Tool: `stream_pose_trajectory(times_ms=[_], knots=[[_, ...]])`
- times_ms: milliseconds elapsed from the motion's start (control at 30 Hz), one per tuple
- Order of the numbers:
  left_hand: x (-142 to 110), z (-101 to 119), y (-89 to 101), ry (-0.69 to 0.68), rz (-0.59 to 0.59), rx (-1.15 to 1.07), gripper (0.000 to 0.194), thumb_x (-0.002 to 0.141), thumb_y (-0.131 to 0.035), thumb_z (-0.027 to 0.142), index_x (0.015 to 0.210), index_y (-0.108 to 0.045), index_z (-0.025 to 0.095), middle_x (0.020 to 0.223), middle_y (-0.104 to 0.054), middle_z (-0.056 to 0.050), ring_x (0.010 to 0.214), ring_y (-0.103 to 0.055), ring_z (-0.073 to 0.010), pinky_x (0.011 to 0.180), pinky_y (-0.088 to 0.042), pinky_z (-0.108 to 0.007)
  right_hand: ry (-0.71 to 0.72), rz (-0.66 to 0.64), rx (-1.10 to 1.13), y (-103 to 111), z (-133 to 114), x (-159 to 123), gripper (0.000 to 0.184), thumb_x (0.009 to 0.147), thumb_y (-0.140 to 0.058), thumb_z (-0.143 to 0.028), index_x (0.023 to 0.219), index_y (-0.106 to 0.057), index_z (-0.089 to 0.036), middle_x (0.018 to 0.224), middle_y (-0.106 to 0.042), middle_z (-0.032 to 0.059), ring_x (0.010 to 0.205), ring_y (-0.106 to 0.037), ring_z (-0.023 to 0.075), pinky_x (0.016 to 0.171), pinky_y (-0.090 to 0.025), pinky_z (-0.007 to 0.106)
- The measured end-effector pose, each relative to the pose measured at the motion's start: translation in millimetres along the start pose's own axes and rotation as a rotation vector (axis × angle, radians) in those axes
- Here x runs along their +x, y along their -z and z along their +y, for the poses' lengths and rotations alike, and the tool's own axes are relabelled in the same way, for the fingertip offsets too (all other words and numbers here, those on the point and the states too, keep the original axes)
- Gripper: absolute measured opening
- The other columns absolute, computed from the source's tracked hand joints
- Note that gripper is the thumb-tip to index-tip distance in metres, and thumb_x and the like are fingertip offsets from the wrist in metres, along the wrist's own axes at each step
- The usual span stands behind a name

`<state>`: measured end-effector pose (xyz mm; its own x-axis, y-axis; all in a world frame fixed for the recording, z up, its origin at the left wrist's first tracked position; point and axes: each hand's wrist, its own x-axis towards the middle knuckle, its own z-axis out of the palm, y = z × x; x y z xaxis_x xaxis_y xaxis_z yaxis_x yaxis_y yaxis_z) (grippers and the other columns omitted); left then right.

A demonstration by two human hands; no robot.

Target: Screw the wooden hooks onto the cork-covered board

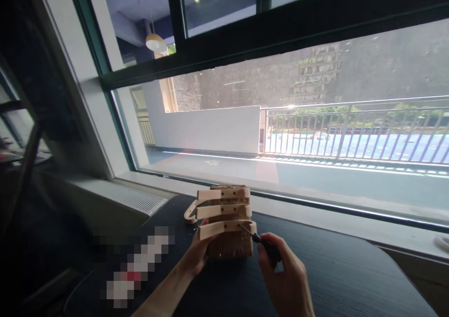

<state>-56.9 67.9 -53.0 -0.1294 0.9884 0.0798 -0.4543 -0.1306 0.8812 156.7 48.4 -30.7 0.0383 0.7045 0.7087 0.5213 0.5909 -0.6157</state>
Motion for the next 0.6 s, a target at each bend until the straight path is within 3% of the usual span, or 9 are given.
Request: stream_pose_trajectory(times_ms=[133, 300, 400, 600], knots=[[-2, -4, 6.2, -0.009, 0.051, -0.028, 0.053, 0.061, -0.077, 0.032, 0.11, -0.06, 0.022, 0.101, -0.069, -0.006, 0.102, -0.061, -0.0258, 0.089, -0.048, -0.037, 0.212, 0.012, -0.013, -9, -4, -14, 0.019, 0.079, -0.059, -0.024, 0.098, -0.056, -0.022, 0.079, -0.067, 0.0006, 0.063, -0.063, 0.0139, 0.059, -0.051, 0.021], [-4, -8, 8.6, 0.056, 0.05, -0.064, 0.048, 0.063, -0.074, 0.043, 0.104, -0.064, 0.021, 0.101, -0.069, -0.008, 0.103, -0.06, -0.0267, 0.09, -0.047, -0.038, 0.312, -0.024, -0.031, -13, -6, -25, 0.022, 0.082, -0.054, -0.018, 0.104, -0.055, -0.022, 0.082, -0.066, 0.0011, 0.067, -0.063, 0.0126, 0.062, -0.051, 0.02], [-6, -12, 10.1, 0.08, 0.095, -0.111, 0.055, 0.06, -0.077, 0.044, 0.107, -0.062, 0.021, 0.103, -0.069, -0.009, 0.104, -0.06, -0.0277, 0.091, -0.046, -0.039, 0.352, -0.02, -0.052, -15, -2, -26, 0.023, 0.083, -0.054, -0.019, 0.105, -0.055, -0.02, 0.083, -0.065, 0.0009, 0.069, -0.063, 0.0116, 0.063, -0.05, 0.019], [-9, -15, 9.2, 0.109, 0.059, -0.123, 0.055, 0.06, -0.078, 0.039, 0.111, -0.06, 0.023, 0.109, -0.067, -0.009, 0.109, -0.057, -0.0272, 0.094, -0.045, -0.038, 0.316, 0.009, -0.118, -11, 0, -26, 0.022, 0.084, -0.054, -0.02, 0.106, -0.054, -0.019, 0.081, -0.065, 0.0005, 0.066, -0.062, 0.0103, 0.063, -0.049, 0.019]])
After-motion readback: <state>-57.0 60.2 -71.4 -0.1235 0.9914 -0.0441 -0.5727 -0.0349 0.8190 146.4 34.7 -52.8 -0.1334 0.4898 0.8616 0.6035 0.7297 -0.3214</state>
